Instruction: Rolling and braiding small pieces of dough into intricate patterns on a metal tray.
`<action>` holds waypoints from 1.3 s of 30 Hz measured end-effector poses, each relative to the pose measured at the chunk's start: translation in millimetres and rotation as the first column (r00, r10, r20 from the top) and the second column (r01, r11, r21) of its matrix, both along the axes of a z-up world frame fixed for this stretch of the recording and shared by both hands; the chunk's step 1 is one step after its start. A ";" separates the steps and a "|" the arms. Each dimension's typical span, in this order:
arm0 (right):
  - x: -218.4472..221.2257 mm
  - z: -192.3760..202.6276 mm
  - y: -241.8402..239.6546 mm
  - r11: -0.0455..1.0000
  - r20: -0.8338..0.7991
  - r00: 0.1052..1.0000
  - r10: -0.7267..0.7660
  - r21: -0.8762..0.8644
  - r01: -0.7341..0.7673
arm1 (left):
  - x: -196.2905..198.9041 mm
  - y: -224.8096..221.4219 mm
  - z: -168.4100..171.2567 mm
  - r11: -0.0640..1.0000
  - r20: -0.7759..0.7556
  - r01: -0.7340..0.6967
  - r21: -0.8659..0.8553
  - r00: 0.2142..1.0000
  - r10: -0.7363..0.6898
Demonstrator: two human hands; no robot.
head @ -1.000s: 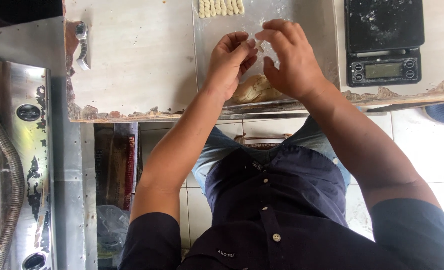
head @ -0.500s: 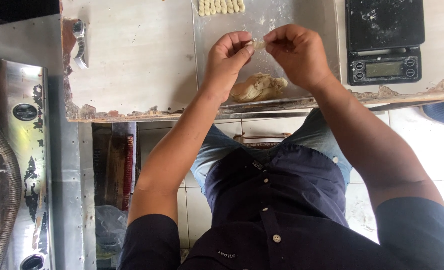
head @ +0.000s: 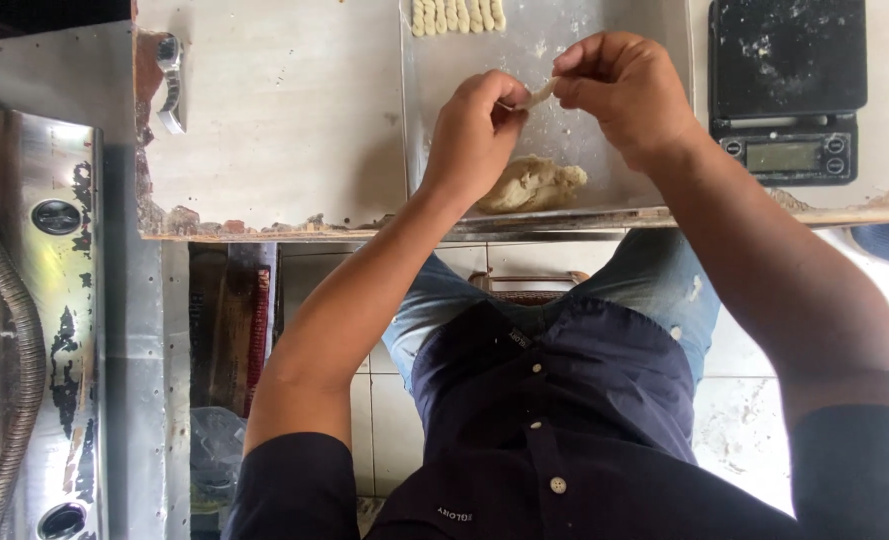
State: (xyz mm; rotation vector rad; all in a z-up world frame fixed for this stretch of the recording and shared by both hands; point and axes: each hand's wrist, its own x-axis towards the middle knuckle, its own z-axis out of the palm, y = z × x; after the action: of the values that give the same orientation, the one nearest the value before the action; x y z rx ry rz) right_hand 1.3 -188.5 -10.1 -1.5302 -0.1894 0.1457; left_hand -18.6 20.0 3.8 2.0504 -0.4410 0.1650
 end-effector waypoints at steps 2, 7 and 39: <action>6.8 9.6 1.2 0.994 -0.040 0.999 -0.020 -0.107 0.015 | 6.4 -2.1 1.5 1.000 0.028 0.013 0.028 1.000 -0.014; 38.3 5.7 5.3 0.983 -0.006 1.000 -0.022 -0.180 0.021 | 25.5 -7.6 3.4 0.999 -0.055 -0.052 -0.009 0.997 0.051; 115.8 31.3 46.9 0.071 -0.031 0.939 0.343 -0.996 -0.059 | 99.7 26.6 -13.1 0.743 0.099 -0.096 0.662 0.994 0.041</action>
State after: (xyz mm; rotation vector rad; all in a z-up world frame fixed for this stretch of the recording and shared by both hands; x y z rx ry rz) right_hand 117.1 -141.6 21.1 -2.9826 -0.5829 0.3997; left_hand 81.2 46.6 -9.3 2.7850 -0.5230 0.1428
